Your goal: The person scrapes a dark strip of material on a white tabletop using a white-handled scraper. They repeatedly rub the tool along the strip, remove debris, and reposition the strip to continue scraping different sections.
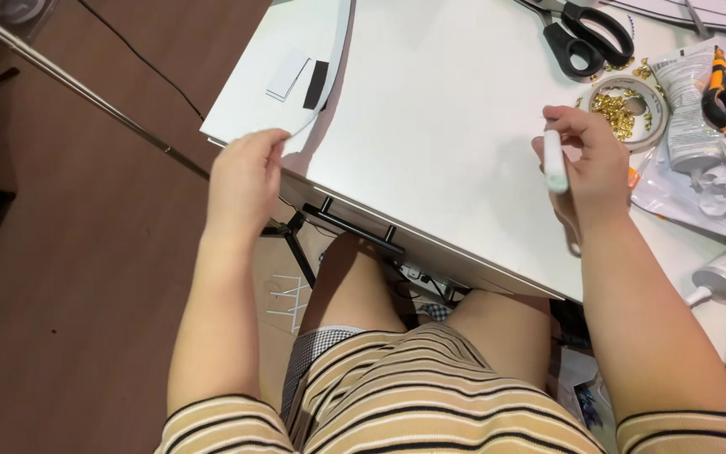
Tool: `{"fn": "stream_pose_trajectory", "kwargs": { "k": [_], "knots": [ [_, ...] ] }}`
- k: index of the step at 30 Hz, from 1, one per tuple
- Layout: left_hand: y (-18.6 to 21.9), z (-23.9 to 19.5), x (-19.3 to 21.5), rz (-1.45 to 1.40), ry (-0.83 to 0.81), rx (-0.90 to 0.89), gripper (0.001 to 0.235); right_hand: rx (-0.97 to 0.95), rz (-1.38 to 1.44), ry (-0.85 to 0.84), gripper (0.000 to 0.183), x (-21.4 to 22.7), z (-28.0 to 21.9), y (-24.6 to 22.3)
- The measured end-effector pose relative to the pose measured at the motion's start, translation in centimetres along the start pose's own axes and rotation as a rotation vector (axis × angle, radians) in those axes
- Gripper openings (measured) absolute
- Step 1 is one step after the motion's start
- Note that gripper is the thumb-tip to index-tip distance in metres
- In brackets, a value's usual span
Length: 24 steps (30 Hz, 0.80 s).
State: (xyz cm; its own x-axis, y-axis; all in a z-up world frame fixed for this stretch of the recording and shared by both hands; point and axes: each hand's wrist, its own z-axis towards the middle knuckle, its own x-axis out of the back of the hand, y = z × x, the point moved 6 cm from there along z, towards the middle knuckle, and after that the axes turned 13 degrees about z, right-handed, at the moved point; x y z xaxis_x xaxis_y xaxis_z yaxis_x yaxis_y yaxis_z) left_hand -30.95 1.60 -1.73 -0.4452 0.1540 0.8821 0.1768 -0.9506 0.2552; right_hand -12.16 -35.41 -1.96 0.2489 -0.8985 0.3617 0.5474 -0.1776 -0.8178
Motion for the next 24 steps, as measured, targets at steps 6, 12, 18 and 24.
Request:
{"fn": "stream_pose_trajectory", "kwargs": {
  "k": [6, 12, 18, 24],
  "knots": [
    [2.4, 1.1, 3.9, 0.082, 0.386, -0.126, 0.009, -0.083, 0.346, 0.067, 0.016, 0.1, -0.1, 2.7],
    [11.8, -1.4, -1.7, -0.142, 0.351, -0.302, 0.01, 0.108, 0.076, 0.113, 0.006, 0.8, -0.4, 0.7],
    [19.8, -5.0, -7.1, -0.342, 0.224, -0.574, 0.019, 0.028, 0.096, -0.017, 0.013, -0.3, -1.1, -1.7],
    [18.4, -4.3, -7.0, -0.292, 0.051, -0.615, 0.024, -0.341, 0.415, 0.09, 0.012, -0.5, -1.4, -1.6]
  ]
}}
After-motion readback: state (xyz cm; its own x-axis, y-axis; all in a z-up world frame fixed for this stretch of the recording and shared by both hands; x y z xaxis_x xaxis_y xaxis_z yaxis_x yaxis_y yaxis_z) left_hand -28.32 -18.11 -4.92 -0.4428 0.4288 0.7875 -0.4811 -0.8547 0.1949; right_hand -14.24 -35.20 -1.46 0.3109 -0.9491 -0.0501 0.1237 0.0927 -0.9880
